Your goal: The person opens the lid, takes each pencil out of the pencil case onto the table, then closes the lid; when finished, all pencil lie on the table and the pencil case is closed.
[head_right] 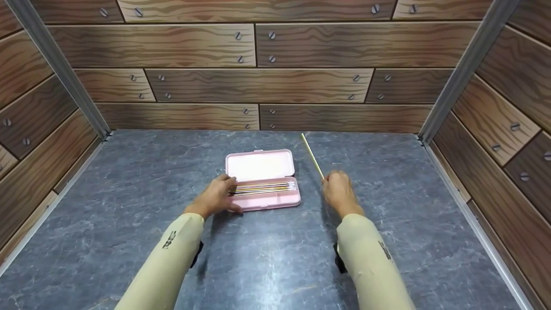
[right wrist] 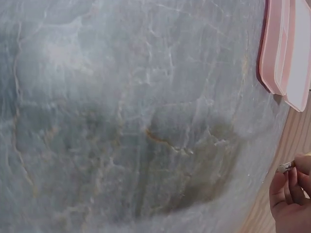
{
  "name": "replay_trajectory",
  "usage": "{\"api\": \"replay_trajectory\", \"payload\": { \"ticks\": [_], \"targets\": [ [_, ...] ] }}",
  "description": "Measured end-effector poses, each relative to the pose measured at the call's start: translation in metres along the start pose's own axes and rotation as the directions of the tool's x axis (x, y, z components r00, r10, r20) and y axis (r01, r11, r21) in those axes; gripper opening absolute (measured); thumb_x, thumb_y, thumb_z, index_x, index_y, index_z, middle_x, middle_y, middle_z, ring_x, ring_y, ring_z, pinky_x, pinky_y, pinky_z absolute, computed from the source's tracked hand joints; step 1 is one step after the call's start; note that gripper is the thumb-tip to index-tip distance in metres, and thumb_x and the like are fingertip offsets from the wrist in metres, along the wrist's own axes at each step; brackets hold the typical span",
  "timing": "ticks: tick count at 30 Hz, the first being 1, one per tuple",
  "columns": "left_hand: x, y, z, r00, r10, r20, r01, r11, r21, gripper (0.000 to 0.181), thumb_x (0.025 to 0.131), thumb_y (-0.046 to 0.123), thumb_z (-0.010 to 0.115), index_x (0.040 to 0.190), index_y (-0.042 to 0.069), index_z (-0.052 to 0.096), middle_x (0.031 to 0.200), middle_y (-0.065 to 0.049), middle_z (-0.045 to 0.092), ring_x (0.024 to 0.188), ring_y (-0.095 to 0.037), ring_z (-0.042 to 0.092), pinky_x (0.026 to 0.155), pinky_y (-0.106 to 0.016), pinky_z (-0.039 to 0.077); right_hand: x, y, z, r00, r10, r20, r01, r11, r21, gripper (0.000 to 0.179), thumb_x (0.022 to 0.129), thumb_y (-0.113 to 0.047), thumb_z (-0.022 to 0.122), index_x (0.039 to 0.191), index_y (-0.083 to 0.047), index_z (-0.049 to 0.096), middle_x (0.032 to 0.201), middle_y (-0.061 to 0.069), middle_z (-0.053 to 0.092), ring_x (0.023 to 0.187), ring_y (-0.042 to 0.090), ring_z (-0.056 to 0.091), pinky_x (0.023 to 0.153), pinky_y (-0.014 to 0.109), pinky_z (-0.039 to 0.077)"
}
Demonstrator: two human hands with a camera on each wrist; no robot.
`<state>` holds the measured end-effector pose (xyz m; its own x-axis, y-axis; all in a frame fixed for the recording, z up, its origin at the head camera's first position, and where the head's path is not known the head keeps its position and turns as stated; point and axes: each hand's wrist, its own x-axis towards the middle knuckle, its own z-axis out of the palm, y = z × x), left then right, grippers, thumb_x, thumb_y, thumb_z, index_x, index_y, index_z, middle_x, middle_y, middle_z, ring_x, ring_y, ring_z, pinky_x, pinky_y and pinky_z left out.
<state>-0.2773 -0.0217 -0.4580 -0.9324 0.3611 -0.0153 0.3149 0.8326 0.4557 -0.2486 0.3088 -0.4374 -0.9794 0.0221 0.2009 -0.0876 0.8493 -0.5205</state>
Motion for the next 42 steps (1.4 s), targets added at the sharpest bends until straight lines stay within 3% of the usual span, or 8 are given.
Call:
{"api": "replay_trajectory", "payload": {
  "ticks": [5, 10, 17, 21, 26, 29, 36, 42],
  "targets": [
    [0.0, 0.001, -0.001, 1.0, 0.008, 0.006, -0.008, 1.0, 0.016, 0.093, 0.065, 0.03, 0.096, 0.14, -0.002, 0.053, 0.138, -0.018, 0.054, 0.126, -0.032, 0.057, 0.111, -0.041, 0.046, -0.004, 0.004, 0.003, 0.995, 0.097, -0.03, -0.094, 0.993, 0.07, 0.021, 0.098, -0.006, 0.059, 0.099, 0.014, 0.067, 0.089, 0.026, 0.069, 0.08, 0.032, 0.064, 0.067, 0.034, 0.051],
    [0.001, 0.002, -0.001, 1.0, 0.005, 0.012, -0.005, 1.0, 0.016, 0.091, 0.065, 0.03, 0.096, 0.139, -0.002, 0.054, 0.138, -0.018, 0.054, 0.126, -0.032, 0.057, 0.111, -0.041, 0.046, -0.008, 0.009, 0.005, 0.977, 0.204, -0.063, -0.191, 0.966, 0.172, 0.024, 0.095, -0.006, 0.059, 0.099, 0.016, 0.069, 0.089, 0.026, 0.069, 0.074, 0.02, 0.059, 0.064, 0.024, 0.045],
    [0.001, 0.001, -0.002, 1.0, 0.014, 0.004, -0.014, 1.0, 0.012, 0.092, 0.064, 0.029, 0.097, 0.138, -0.004, 0.054, 0.136, -0.018, 0.054, 0.125, -0.033, 0.057, 0.111, -0.041, 0.046, -0.015, 0.014, 0.014, 0.917, 0.398, -0.015, -0.376, 0.877, 0.299, 0.031, 0.094, -0.011, 0.06, 0.108, 0.015, 0.07, 0.081, 0.011, 0.07, 0.073, 0.012, 0.055, 0.064, 0.02, 0.043],
    [0.002, 0.001, -0.001, 1.0, 0.018, 0.002, -0.018, 1.0, 0.008, 0.092, 0.063, 0.029, 0.098, 0.137, -0.005, 0.055, 0.133, -0.018, 0.054, 0.123, -0.032, 0.058, 0.11, -0.04, 0.047, -0.019, 0.015, 0.019, 0.892, 0.451, 0.034, -0.438, 0.844, 0.31, 0.031, 0.091, -0.012, 0.064, 0.106, 0.015, 0.071, 0.072, 0.001, 0.069, 0.066, 0.01, 0.056, 0.058, 0.02, 0.045],
    [0.002, 0.003, -0.002, 1.0, -0.01, 0.02, 0.01, 1.0, 0.007, 0.094, 0.064, 0.029, 0.097, 0.141, -0.004, 0.052, 0.14, -0.018, 0.052, 0.129, -0.033, 0.054, 0.113, -0.041, 0.044, -0.024, 0.014, 0.024, 0.892, 0.452, 0.01, -0.447, 0.877, 0.179, 0.027, 0.088, -0.014, 0.069, 0.099, 0.009, 0.075, 0.082, 0.014, 0.075, 0.08, 0.028, 0.066, 0.068, 0.03, 0.05],
    [0.002, 0.002, -0.001, 1.0, -0.016, 0.015, 0.016, 1.0, -0.01, 0.095, 0.064, 0.028, 0.097, 0.141, -0.004, 0.052, 0.142, -0.019, 0.05, 0.131, -0.034, 0.052, 0.115, -0.042, 0.042, -0.025, 0.012, 0.026, 0.904, 0.427, -0.01, -0.424, 0.901, 0.086, 0.024, 0.089, -0.014, 0.068, 0.098, 0.006, 0.077, 0.092, 0.019, 0.076, 0.09, 0.037, 0.067, 0.078, 0.042, 0.053],
    [0.001, 0.002, -0.001, 0.999, -0.053, 0.01, 0.054, 0.996, -0.069, 0.101, 0.064, 0.026, 0.097, 0.146, -0.005, 0.046, 0.149, -0.021, 0.044, 0.138, -0.035, 0.047, 0.118, -0.042, 0.039, -0.027, 0.007, 0.033, 0.949, 0.309, -0.058, -0.312, 0.949, -0.044, 0.021, 0.088, -0.007, 0.063, 0.09, 0.009, 0.076, 0.088, 0.024, 0.075, 0.085, 0.041, 0.069, 0.079, 0.054, 0.053],
    [0.0, 0.0, 0.001, 0.992, -0.126, 0.011, 0.127, 0.991, -0.053, 0.101, 0.061, 0.034, 0.098, 0.142, -0.004, 0.051, 0.145, -0.018, 0.048, 0.135, -0.031, 0.049, 0.117, -0.042, 0.04, -0.025, 0.002, 0.032, 0.952, 0.295, -0.08, -0.3, 0.952, -0.058, 0.026, 0.087, -0.015, 0.068, 0.09, 0.01, 0.076, 0.087, 0.025, 0.074, 0.082, 0.042, 0.069, 0.077, 0.056, 0.052]
  ]
}}
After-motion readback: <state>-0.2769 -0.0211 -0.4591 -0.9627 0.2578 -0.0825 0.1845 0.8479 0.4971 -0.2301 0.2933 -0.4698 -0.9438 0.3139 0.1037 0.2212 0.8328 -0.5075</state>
